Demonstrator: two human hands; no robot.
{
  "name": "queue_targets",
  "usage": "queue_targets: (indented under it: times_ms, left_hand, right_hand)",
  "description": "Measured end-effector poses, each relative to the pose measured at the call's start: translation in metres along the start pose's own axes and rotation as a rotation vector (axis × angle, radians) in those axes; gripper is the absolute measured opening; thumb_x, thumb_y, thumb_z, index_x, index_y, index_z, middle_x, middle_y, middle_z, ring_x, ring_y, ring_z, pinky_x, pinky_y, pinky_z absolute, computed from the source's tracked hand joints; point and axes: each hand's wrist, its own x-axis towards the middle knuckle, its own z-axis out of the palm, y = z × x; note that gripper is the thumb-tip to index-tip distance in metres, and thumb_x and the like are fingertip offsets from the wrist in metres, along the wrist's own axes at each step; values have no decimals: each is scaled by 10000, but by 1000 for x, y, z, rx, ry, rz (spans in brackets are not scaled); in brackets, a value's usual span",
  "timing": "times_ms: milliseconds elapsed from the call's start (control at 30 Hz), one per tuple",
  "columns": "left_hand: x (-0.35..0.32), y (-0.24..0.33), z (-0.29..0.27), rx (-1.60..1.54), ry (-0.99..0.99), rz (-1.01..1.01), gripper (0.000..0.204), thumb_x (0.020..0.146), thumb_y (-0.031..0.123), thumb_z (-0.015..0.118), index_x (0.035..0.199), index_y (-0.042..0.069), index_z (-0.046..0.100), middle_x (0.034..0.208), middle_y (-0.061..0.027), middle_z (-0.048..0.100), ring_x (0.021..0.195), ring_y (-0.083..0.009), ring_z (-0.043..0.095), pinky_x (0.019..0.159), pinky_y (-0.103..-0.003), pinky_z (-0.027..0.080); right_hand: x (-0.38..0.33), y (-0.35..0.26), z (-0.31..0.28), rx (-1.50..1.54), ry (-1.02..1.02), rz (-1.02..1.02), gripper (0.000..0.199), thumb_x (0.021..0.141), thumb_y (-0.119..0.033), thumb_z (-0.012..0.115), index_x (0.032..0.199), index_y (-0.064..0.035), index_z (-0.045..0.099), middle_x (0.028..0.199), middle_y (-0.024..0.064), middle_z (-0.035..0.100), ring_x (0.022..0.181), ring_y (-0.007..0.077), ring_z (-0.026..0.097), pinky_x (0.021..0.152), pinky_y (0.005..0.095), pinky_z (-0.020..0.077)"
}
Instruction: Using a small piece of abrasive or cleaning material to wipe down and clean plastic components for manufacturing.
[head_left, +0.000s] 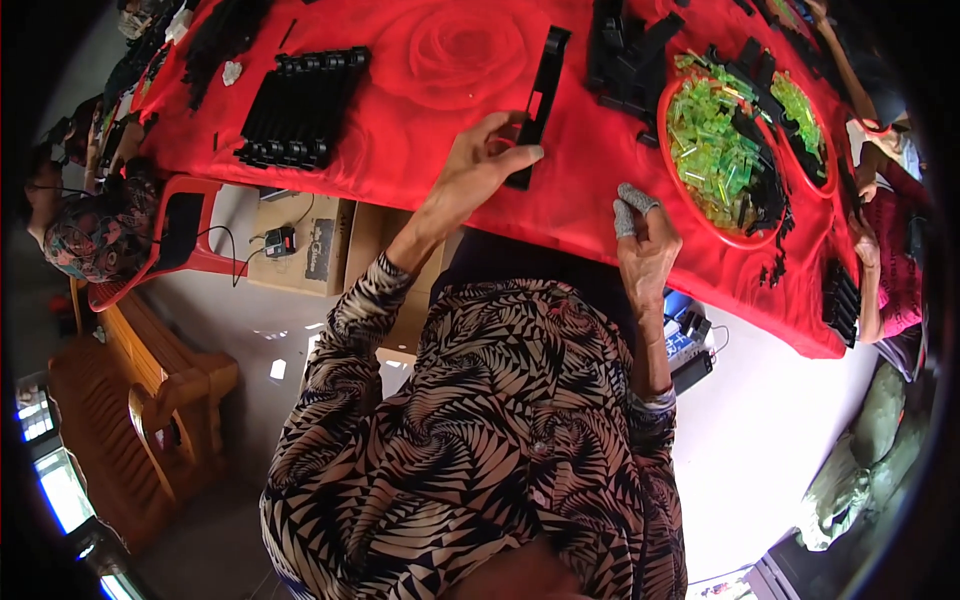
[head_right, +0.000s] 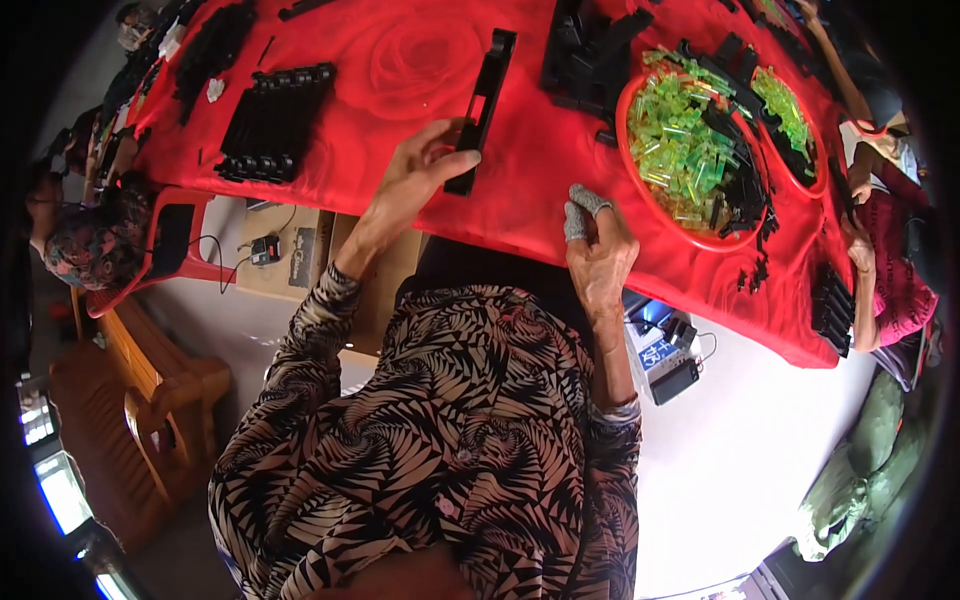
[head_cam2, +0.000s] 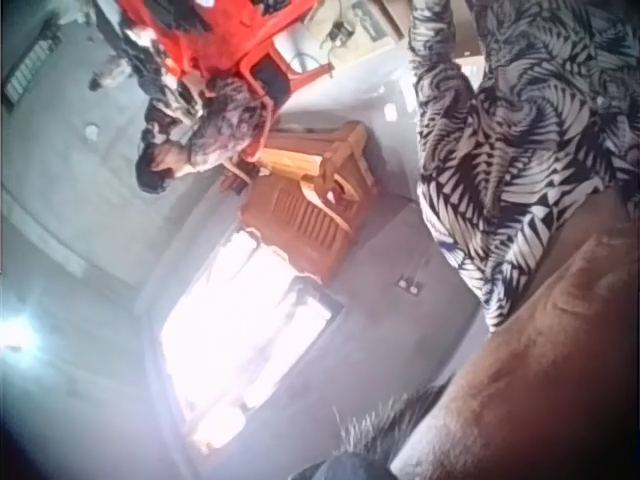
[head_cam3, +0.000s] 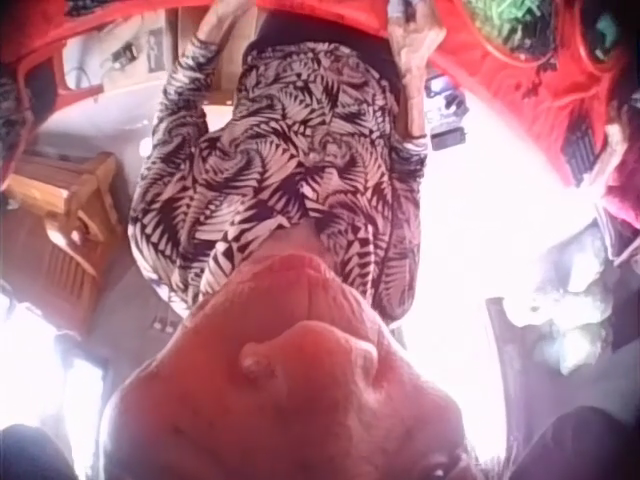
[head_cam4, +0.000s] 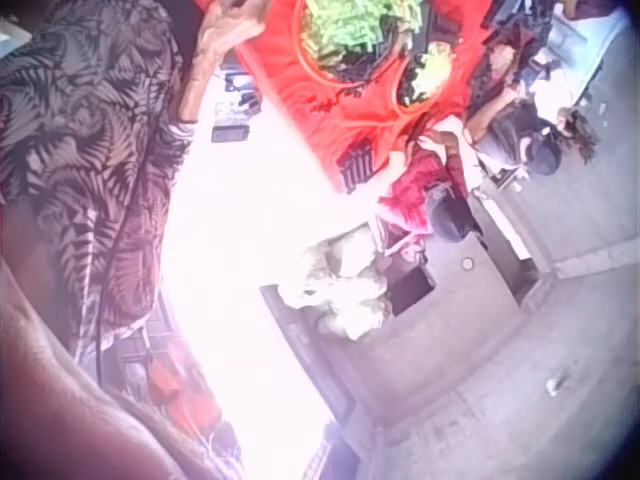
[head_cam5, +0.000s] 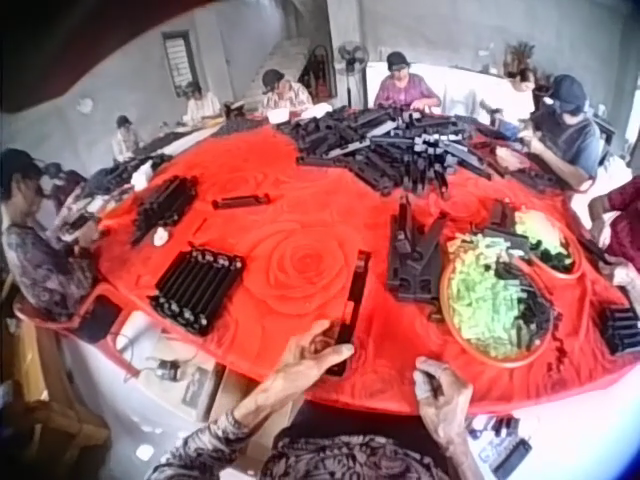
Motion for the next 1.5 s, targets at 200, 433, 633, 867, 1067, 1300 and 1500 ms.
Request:
queue_targets:
  times_ms: [200,433,633,867,1067,1300,1500]
  left_hand:
    - [-36,6,20,-63,-72,-56,506,829,155,711,1277,38,507,1022,-29,606,961,-122,571,877,-278,441]
    - [-58,1,42,-178,-120,-179,414,801,105,714,1147,32,500,944,-60,589,874,-141,579,761,-295,482]
    - [-81,-17,61,-338,-263,-306,410,817,96,674,1160,13,465,944,-79,615,795,-138,581,737,-292,479]
    - [-81,-24,68,-273,-330,-318,486,814,81,613,1262,24,436,1000,-73,595,776,-132,550,691,-280,462]
    - [-81,-24,67,-359,-294,-363,465,822,175,665,1207,9,462,946,-70,579,745,-135,549,659,-291,450]
    - [-82,-22,68,-417,-207,-512,470,971,312,458,1319,-1,407,991,-122,617,698,-134,578,566,-265,468]
    - [-82,-27,63,-514,-202,-541,461,985,290,432,1305,-42,412,948,-154,641,646,-164,605,521,-283,482]
  right_hand:
    - [1,2,2,-18,16,-32,167,796,21,672,962,24,662,938,155,696,796,277,694,682,339,561]
    - [-8,-4,-4,121,-6,31,268,788,40,683,1050,-14,672,908,115,683,752,180,675,642,280,543]
    - [-24,-13,-37,34,-26,37,243,762,33,729,996,-18,690,899,89,692,691,135,641,587,272,505]
    - [16,13,-94,-175,190,58,191,747,8,741,932,-17,700,844,88,701,672,155,628,613,281,509]
    - [59,14,-84,-385,-41,-246,283,708,78,647,978,-7,665,919,163,614,830,322,630,641,389,513]
    - [99,30,-78,-497,-271,-431,516,651,162,528,1097,-76,630,1019,150,619,906,345,638,709,414,531]
    - [115,24,-64,-578,-394,-504,407,694,99,518,1064,-46,605,942,197,595,881,405,601,758,471,514]
